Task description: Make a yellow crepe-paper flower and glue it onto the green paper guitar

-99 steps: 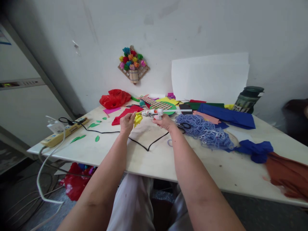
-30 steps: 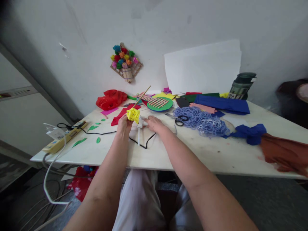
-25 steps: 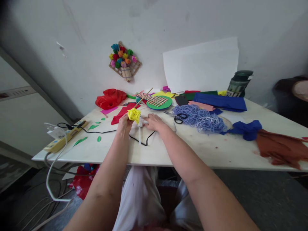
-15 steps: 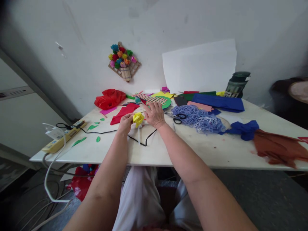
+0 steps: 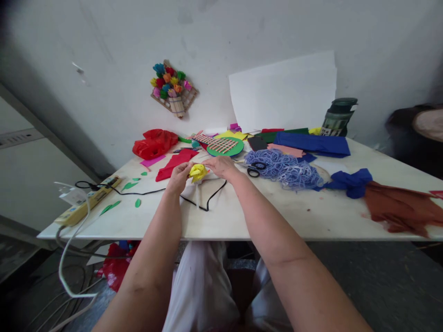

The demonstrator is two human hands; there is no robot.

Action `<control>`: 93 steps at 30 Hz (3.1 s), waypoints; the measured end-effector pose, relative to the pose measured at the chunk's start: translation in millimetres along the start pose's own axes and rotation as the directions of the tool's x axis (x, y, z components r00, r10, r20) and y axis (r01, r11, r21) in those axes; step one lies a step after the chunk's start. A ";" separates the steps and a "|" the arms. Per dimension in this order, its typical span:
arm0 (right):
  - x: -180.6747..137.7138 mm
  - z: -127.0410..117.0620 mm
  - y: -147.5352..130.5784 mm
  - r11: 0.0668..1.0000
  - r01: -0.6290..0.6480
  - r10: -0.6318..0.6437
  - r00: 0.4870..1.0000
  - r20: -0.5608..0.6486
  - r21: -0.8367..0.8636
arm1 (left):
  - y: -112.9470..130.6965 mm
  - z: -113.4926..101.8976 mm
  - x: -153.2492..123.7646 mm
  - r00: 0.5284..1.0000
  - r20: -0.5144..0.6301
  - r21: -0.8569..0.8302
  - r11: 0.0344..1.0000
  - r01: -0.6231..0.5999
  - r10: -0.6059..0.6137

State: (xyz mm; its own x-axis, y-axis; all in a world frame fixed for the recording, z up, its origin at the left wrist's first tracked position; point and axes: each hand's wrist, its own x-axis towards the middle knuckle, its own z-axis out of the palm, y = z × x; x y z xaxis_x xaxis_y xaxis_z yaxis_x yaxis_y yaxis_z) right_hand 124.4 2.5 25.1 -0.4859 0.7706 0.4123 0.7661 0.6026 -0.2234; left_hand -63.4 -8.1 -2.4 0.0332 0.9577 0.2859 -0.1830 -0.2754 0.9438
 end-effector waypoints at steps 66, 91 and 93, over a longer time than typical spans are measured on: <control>0.9 -10.6 20.0 0.931 -0.157 0.247 0.935 -0.254 0.328 | -4.4 2.2 6.7 0.989 -0.149 -0.336 0.940 -0.055 0.005; 12.6 27.9 -15.3 0.548 -0.159 0.278 0.961 0.000 0.821 | -10.9 12.2 9.2 0.980 -0.195 -0.445 0.894 -0.055 -0.037; 13.0 28.0 -16.3 0.517 -0.180 0.286 0.958 0.029 0.837 | -11.6 12.4 10.0 0.980 -0.195 -0.452 0.890 -0.056 -0.037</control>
State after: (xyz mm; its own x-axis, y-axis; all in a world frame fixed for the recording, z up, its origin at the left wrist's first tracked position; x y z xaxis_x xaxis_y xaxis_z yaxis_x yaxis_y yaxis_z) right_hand 93.8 8.5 9.4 -0.2581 0.9166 0.3053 0.1318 0.3465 -0.9288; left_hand -48.8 3.6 -8.4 -0.1527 0.9651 0.2126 -0.6087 -0.2613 0.7491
